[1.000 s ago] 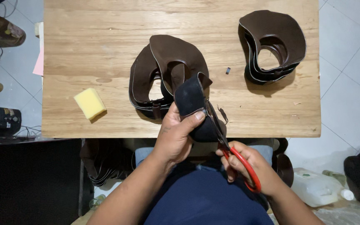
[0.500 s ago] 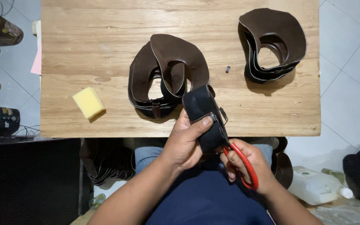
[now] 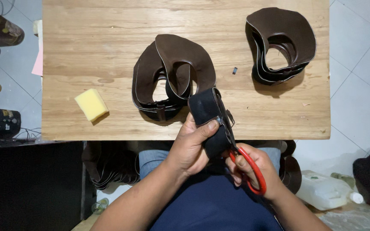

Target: The person holds a lasted shoe upper in one hand and uses red-handled scissors to trim away thin strips of excess leather from its edge, letting the cut scraps fall on the table. They work through several uppers one at a time, briefly stacking a finished upper with others and picking up the next piece to continue trimming.

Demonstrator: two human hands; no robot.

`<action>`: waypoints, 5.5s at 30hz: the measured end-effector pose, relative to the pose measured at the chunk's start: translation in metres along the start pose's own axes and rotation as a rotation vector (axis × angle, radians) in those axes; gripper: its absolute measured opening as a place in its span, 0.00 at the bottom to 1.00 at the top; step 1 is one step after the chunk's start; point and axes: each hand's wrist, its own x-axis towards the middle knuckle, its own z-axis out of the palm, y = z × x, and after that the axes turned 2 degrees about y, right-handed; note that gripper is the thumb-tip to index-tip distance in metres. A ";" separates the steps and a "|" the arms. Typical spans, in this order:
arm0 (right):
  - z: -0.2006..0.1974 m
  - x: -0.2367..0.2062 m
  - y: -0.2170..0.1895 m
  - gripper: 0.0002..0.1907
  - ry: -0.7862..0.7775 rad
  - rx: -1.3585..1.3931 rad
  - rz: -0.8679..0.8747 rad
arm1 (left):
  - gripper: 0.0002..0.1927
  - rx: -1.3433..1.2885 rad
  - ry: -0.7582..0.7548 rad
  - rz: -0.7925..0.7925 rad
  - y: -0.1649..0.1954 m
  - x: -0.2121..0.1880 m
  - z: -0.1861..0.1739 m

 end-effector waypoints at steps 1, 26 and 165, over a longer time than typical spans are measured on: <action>0.000 -0.001 0.001 0.25 0.001 -0.010 -0.006 | 0.19 0.000 -0.001 0.002 0.000 -0.001 0.000; 0.012 0.001 0.002 0.13 0.293 -0.224 0.056 | 0.25 0.283 -0.007 0.132 -0.014 -0.010 -0.007; -0.014 -0.003 0.016 0.20 0.015 -0.110 0.084 | 0.22 0.360 0.189 0.515 0.015 -0.002 0.001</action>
